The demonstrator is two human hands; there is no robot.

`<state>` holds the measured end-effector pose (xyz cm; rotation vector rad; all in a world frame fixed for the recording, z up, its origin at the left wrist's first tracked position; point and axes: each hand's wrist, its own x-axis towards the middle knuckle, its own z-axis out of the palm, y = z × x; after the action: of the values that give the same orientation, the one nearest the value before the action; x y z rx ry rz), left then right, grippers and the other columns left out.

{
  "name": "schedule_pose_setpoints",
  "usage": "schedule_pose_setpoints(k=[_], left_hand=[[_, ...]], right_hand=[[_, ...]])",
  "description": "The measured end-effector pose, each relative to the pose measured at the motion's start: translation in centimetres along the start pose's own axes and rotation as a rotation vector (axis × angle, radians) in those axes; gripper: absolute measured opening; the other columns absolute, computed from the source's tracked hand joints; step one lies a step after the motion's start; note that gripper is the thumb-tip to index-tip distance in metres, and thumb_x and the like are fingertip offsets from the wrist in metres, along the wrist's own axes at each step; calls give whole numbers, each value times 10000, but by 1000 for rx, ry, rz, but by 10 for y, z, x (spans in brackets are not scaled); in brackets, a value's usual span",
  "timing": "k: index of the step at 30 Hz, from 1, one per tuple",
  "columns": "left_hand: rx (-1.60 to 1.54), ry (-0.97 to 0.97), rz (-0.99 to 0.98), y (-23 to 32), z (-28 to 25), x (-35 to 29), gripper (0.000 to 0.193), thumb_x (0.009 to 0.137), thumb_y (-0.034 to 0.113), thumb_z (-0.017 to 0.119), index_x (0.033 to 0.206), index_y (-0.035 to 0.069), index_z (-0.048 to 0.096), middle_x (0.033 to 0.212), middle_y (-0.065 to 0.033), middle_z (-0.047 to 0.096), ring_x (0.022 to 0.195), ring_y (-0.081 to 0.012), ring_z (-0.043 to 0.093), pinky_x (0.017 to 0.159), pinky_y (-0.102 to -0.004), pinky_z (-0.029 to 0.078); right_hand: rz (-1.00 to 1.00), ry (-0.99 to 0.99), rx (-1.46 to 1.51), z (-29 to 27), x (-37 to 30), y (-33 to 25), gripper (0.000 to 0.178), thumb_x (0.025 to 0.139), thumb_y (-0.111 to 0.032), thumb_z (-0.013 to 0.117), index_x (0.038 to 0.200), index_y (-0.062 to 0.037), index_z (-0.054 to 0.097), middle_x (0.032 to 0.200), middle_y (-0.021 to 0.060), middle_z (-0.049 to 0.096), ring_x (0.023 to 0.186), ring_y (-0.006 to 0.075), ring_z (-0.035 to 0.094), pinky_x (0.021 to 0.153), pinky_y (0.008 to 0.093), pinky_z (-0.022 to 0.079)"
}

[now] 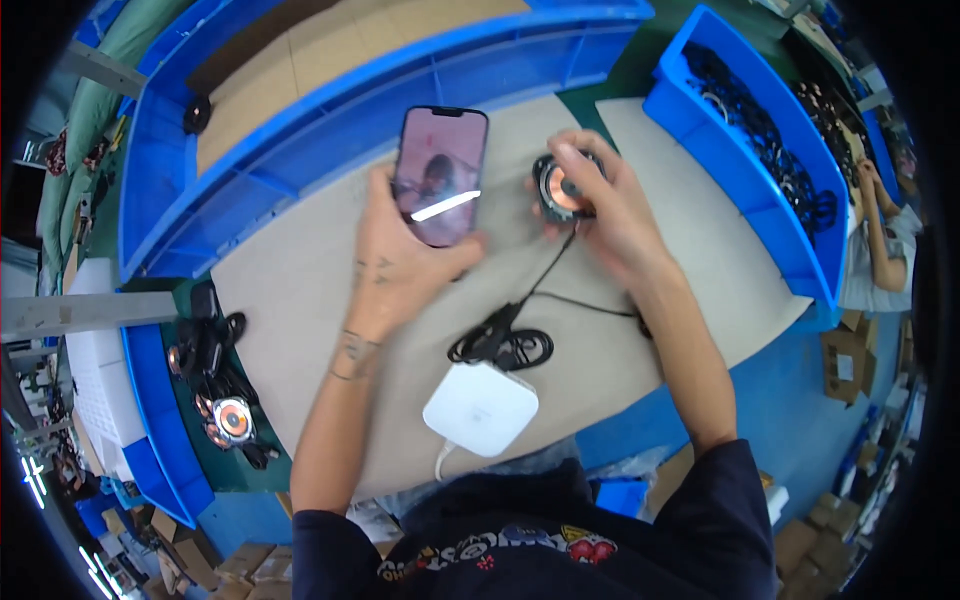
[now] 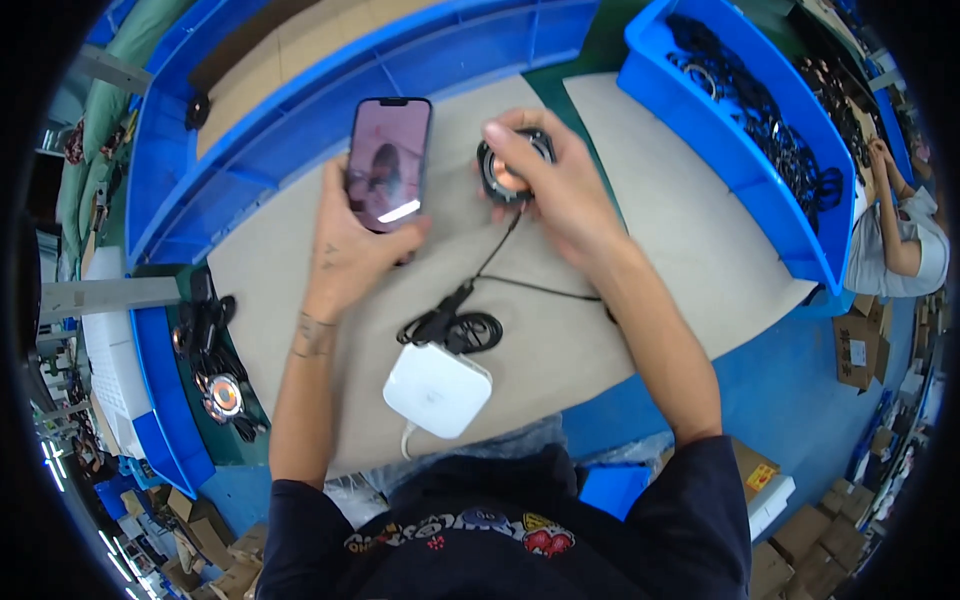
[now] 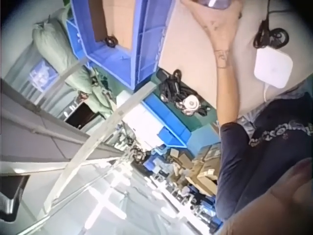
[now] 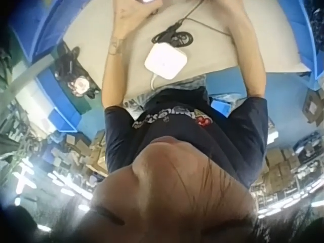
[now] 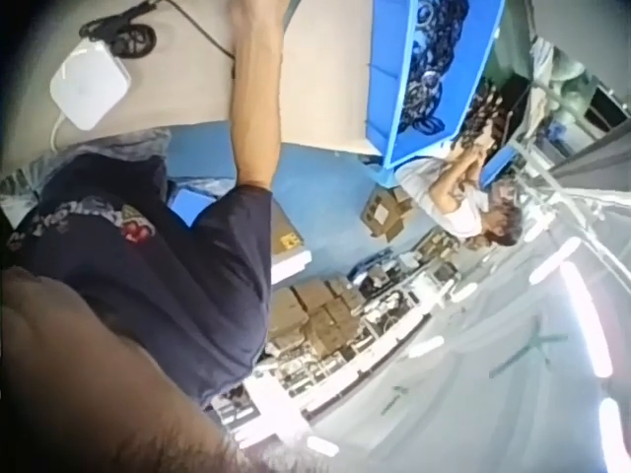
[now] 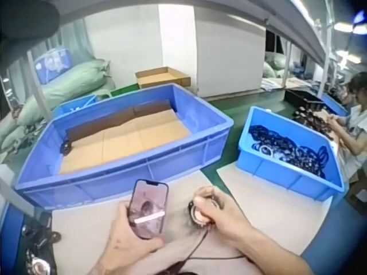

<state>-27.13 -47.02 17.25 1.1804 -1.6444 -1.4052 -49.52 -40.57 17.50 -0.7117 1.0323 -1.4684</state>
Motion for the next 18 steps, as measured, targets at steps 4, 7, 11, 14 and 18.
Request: schedule_pose_setpoints(k=[4,7,11,14,18], left_hand=[[544,26,92,2,-21,-11,754,622,174,862,1234,-24,469,1002,-172,669,852,-273,662,817,-372,545],[746,61,182,1,-19,-14,785,609,188,863,1254,-31,473,1014,-184,682,833,-284,662,800,-381,547],[568,10,163,6,-23,-19,810,609,180,861,1286,-27,468,1009,-186,694,829,-285,670,799,-377,550],[353,-97,111,34,-4,-30,817,598,122,853,1323,-9,499,1102,-178,670,925,-265,644,890,-363,521],[368,-385,211,78,53,-56,826,599,165,845,1334,0,505,1106,-181,668,945,-287,649,891,-378,511]], right_hand=[[5,148,-293,-2,1,0,377,965,-263,718,1261,-53,616,1008,166,729,816,193,699,700,289,588],[-77,138,-484,-18,5,-1,333,917,-188,758,1218,-71,674,1029,157,741,864,198,703,745,301,587],[-531,149,-919,-36,2,-16,266,921,-143,731,1178,-74,716,1048,133,752,907,187,700,786,295,570],[-659,232,-1033,-53,-22,-37,255,926,-131,722,1172,-67,729,1066,124,754,937,190,696,833,300,558],[-633,418,-877,-80,-72,-74,277,937,-141,722,1196,-43,726,1103,118,751,985,211,686,934,323,541]])
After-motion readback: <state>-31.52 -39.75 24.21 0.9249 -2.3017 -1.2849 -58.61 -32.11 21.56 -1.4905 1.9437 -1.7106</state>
